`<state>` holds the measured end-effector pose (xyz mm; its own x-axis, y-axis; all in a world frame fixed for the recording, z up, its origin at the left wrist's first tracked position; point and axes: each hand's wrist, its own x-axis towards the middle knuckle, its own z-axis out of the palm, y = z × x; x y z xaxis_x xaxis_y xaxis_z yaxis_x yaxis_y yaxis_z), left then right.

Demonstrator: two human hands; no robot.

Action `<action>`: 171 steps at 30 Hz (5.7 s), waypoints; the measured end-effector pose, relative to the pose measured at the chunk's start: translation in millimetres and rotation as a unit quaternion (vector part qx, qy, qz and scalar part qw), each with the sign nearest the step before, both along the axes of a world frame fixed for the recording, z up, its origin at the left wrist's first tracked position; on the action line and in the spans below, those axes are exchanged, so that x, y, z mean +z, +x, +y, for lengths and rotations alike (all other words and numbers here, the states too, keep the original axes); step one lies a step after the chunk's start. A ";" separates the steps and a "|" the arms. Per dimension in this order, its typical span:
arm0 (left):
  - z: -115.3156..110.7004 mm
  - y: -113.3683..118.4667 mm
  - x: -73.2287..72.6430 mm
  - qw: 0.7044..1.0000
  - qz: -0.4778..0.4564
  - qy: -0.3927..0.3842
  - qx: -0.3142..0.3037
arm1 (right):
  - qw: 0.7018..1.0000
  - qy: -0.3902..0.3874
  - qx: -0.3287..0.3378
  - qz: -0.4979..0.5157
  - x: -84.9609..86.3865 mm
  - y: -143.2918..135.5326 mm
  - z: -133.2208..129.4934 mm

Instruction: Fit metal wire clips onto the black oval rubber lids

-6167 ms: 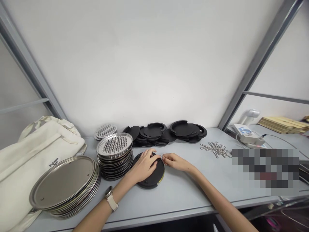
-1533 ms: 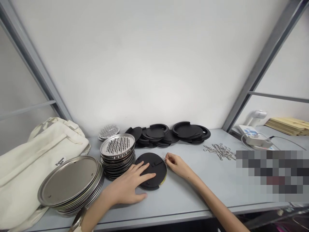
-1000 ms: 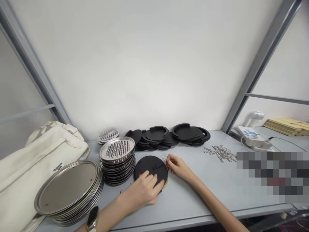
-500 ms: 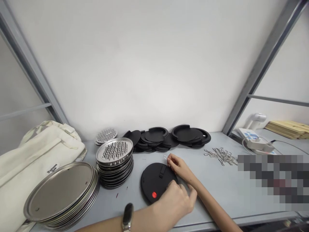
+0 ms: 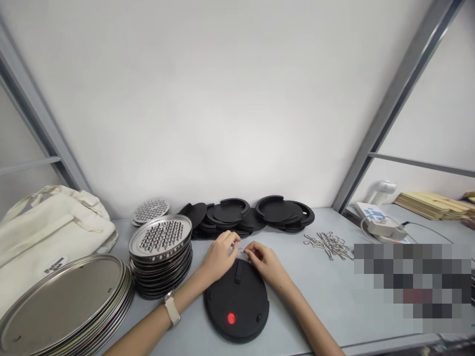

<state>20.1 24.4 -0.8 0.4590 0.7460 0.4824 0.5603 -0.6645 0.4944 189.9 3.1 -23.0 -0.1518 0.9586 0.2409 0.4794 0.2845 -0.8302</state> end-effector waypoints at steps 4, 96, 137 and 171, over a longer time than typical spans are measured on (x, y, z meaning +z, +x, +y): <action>6.5 -6.0 -9.2 0.999 0.011 -0.044 -0.026 | 1.000 -0.015 0.009 -0.001 1.9 0.8 0.0; -3.5 -12.3 -17.7 0.981 -0.103 -0.140 -0.085 | 0.933 0.238 -0.098 -0.250 -13.0 -34.8 -20.3; -9.1 -8.3 -17.8 0.996 -0.006 -0.084 -0.001 | 0.918 0.209 -0.132 -0.309 -17.9 -34.0 -17.6; -21.0 -36.6 -6.0 0.977 0.049 -0.170 -0.118 | 0.955 0.124 -0.107 -0.247 -14.0 -31.9 -20.4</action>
